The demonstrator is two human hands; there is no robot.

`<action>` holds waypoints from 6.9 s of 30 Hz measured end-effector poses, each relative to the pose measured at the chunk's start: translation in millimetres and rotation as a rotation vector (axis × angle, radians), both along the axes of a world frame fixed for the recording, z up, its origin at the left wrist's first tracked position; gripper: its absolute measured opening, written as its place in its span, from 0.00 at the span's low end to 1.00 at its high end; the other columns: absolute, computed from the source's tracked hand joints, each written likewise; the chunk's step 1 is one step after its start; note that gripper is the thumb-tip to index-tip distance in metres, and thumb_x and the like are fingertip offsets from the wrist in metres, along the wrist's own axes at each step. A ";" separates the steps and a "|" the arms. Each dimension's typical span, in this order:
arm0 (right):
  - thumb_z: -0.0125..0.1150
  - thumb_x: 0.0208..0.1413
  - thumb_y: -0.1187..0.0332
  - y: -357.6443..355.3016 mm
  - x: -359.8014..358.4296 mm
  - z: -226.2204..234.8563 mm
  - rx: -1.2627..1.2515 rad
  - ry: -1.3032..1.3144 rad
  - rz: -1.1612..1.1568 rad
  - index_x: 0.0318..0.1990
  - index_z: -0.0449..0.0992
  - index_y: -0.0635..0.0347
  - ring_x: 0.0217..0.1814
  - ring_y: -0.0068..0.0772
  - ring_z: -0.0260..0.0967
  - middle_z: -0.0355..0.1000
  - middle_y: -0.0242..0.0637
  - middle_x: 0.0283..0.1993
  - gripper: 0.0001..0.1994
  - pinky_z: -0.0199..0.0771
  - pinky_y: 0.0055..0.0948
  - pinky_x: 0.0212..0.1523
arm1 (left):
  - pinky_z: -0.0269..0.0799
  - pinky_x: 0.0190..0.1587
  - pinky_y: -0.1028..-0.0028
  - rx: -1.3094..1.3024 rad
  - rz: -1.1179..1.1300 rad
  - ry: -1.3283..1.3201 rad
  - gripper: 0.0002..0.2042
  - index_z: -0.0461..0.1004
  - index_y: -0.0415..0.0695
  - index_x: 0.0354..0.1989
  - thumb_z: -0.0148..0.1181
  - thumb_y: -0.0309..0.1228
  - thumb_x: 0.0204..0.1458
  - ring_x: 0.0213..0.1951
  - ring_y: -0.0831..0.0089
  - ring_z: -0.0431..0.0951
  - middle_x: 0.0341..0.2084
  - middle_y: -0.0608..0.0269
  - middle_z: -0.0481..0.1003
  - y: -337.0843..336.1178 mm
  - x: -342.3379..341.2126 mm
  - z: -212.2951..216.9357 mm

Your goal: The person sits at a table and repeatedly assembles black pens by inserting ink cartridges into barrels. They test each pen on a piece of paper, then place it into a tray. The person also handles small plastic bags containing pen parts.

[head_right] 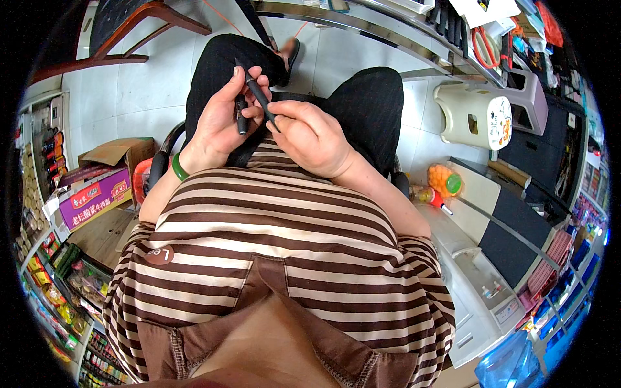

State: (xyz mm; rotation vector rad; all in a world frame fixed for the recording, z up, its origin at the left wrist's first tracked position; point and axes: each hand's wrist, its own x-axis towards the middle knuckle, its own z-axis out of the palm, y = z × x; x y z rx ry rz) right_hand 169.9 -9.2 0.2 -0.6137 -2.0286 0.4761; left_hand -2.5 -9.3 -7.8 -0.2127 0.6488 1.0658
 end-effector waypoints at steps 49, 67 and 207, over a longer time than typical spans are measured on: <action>0.49 0.56 0.72 -2.4 9.2 15.4 -1.138 0.136 0.072 0.44 0.68 0.65 0.25 0.20 0.69 0.71 0.34 0.28 0.10 0.71 0.20 0.27 | 0.59 0.26 0.86 0.551 0.008 0.619 0.10 0.68 0.43 0.42 0.45 0.32 0.57 0.32 0.84 0.66 0.42 0.58 0.72 -4.5 -3.0 19.3; 0.63 0.40 0.78 8.1 9.0 10.2 -0.193 -0.092 -0.232 0.37 0.75 0.64 0.23 0.30 0.69 0.72 0.40 0.27 0.12 0.68 0.22 0.24 | 0.59 0.26 0.84 0.436 0.072 0.628 0.11 0.69 0.40 0.40 0.53 0.33 0.53 0.27 0.83 0.64 0.40 0.56 0.72 -6.0 -0.1 14.8; 0.50 0.56 0.64 23.8 31.3 -11.5 -1.582 0.020 0.567 0.36 0.72 0.58 0.21 0.11 0.55 0.64 0.22 0.23 0.08 0.56 0.13 0.22 | 0.63 0.48 0.69 0.400 -0.729 0.447 0.36 0.50 0.41 0.60 0.27 0.60 0.53 0.47 0.66 0.67 0.48 0.50 0.65 -1.2 -3.6 19.9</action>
